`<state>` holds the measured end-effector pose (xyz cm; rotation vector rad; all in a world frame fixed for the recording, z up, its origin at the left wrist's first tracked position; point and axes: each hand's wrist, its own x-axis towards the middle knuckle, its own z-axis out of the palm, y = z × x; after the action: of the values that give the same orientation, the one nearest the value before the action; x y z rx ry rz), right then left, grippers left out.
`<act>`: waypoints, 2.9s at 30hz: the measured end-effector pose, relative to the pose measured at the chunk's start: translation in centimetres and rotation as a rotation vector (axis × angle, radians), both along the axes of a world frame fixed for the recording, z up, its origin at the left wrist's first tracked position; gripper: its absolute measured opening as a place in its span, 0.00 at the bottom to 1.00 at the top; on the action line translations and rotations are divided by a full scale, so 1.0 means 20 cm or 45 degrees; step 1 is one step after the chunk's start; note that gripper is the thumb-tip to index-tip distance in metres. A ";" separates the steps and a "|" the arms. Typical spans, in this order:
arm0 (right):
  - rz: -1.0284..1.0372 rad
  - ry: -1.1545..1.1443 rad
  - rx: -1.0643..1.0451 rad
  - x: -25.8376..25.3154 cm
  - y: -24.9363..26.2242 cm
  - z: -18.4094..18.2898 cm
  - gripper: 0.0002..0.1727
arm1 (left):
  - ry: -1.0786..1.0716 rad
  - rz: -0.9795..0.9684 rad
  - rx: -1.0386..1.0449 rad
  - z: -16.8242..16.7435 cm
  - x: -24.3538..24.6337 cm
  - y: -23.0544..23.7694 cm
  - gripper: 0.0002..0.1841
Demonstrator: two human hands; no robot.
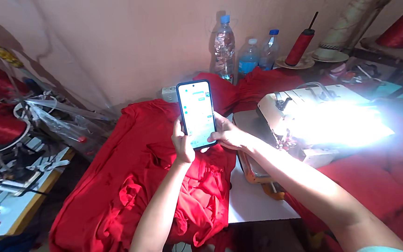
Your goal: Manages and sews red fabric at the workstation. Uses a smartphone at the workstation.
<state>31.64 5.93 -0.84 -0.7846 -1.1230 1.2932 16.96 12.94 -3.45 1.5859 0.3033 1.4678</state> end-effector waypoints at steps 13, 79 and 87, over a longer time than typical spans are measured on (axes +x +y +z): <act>0.012 0.104 -0.058 0.01 -0.01 0.01 0.32 | -0.006 -0.030 -0.011 0.00 -0.01 0.00 0.31; 0.007 0.218 -0.099 0.00 0.00 0.00 0.26 | -0.005 -0.018 -0.026 -0.01 -0.01 0.00 0.29; -0.012 0.184 -0.083 -0.01 0.00 0.01 0.25 | 0.006 0.008 0.021 0.00 0.00 0.00 0.28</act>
<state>31.51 5.84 -0.66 -0.7312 -0.9651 1.3623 16.88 12.92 -3.45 1.6028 0.2999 1.4751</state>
